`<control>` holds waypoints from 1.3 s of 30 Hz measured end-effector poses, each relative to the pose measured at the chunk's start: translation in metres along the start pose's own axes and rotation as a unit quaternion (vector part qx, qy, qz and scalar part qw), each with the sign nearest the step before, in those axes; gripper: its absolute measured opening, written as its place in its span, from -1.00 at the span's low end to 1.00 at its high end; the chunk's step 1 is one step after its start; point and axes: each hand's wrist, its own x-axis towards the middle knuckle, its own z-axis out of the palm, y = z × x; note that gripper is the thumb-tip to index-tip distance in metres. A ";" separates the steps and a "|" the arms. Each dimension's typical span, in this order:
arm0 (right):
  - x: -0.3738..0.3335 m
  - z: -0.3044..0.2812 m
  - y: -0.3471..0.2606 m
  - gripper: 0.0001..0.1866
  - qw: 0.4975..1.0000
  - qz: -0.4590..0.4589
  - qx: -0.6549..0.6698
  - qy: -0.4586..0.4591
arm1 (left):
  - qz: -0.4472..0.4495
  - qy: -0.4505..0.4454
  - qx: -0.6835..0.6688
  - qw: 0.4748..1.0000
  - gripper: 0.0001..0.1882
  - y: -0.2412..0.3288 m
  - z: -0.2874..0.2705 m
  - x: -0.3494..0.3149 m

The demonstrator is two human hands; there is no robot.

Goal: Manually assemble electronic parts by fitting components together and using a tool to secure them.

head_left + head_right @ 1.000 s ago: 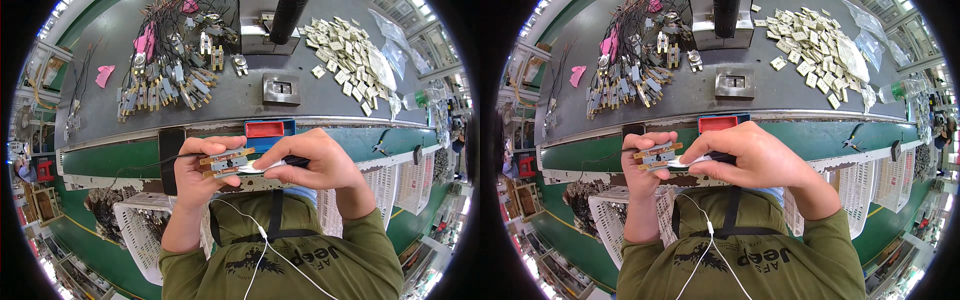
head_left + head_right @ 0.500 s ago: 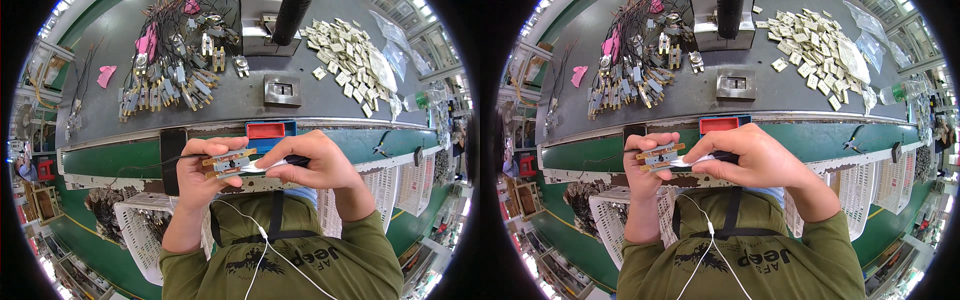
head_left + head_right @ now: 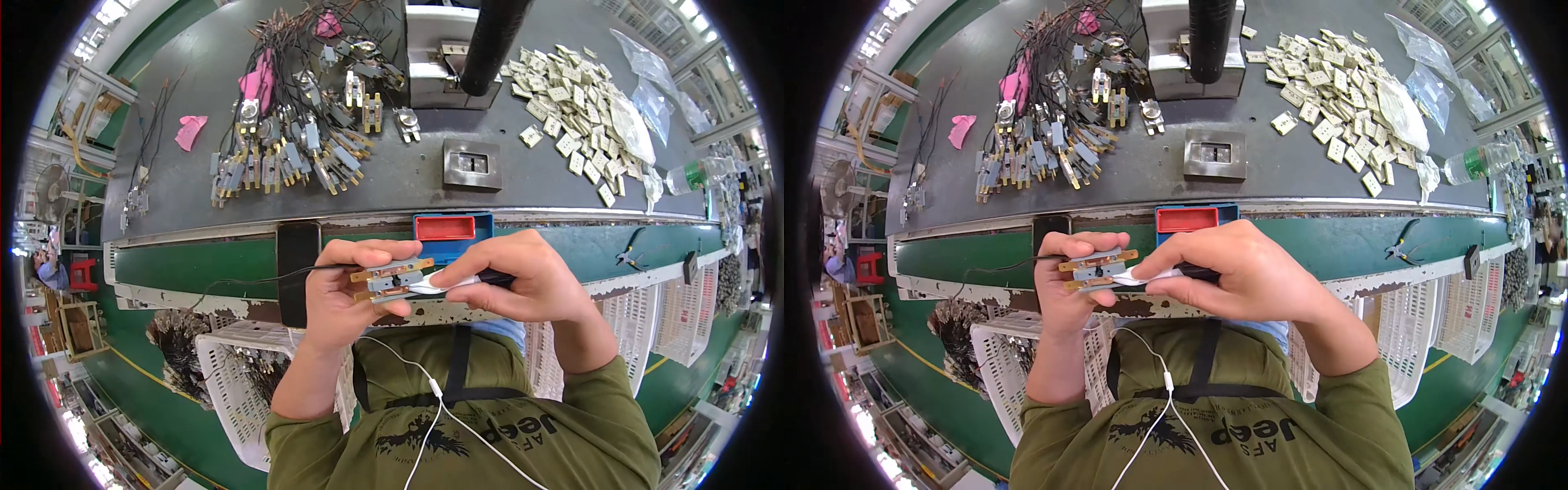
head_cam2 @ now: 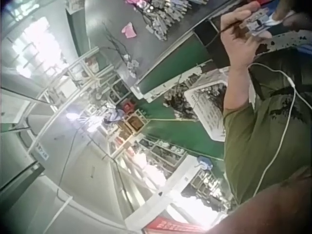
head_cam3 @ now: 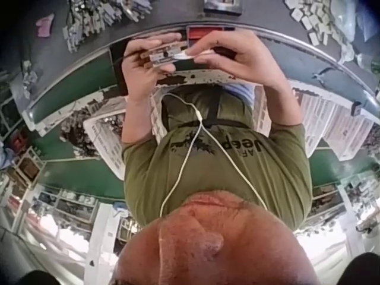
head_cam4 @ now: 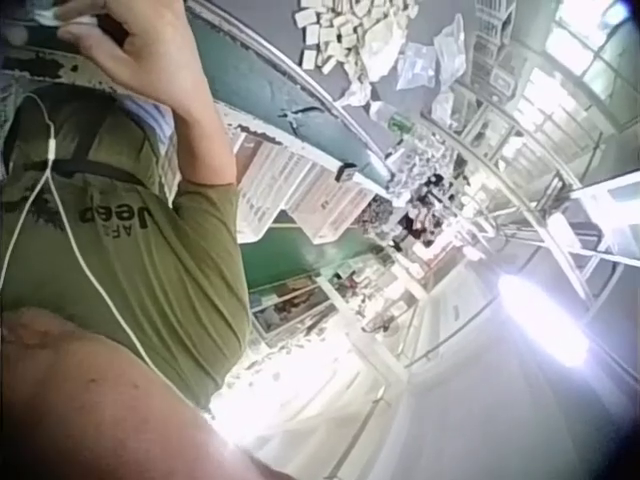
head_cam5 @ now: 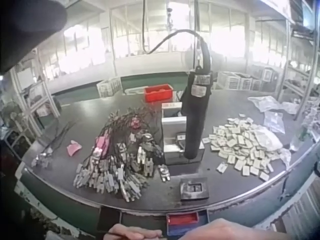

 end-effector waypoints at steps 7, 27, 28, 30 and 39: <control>0.004 0.002 0.003 -0.86 0.999 0.006 -0.009 -0.051 | -0.032 0.040 0.073 0.996 -0.49 0.030 -0.005 -0.021; -0.014 0.015 0.052 -0.83 0.975 0.168 0.056 0.132 | -0.045 0.725 -0.156 0.669 -0.65 -0.031 -0.219 -0.380; -0.015 0.016 0.053 -0.83 0.975 0.166 0.055 0.133 | -0.055 0.729 -0.157 0.664 -0.63 -0.035 -0.224 -0.378; -0.017 0.017 0.055 -0.81 0.979 0.152 0.045 0.131 | -0.080 0.700 -0.171 0.689 -0.53 -0.044 -0.235 -0.386; -0.020 0.015 0.042 -0.83 0.971 0.167 -0.025 0.169 | -0.098 0.706 0.427 0.556 -0.60 0.027 -0.217 -0.308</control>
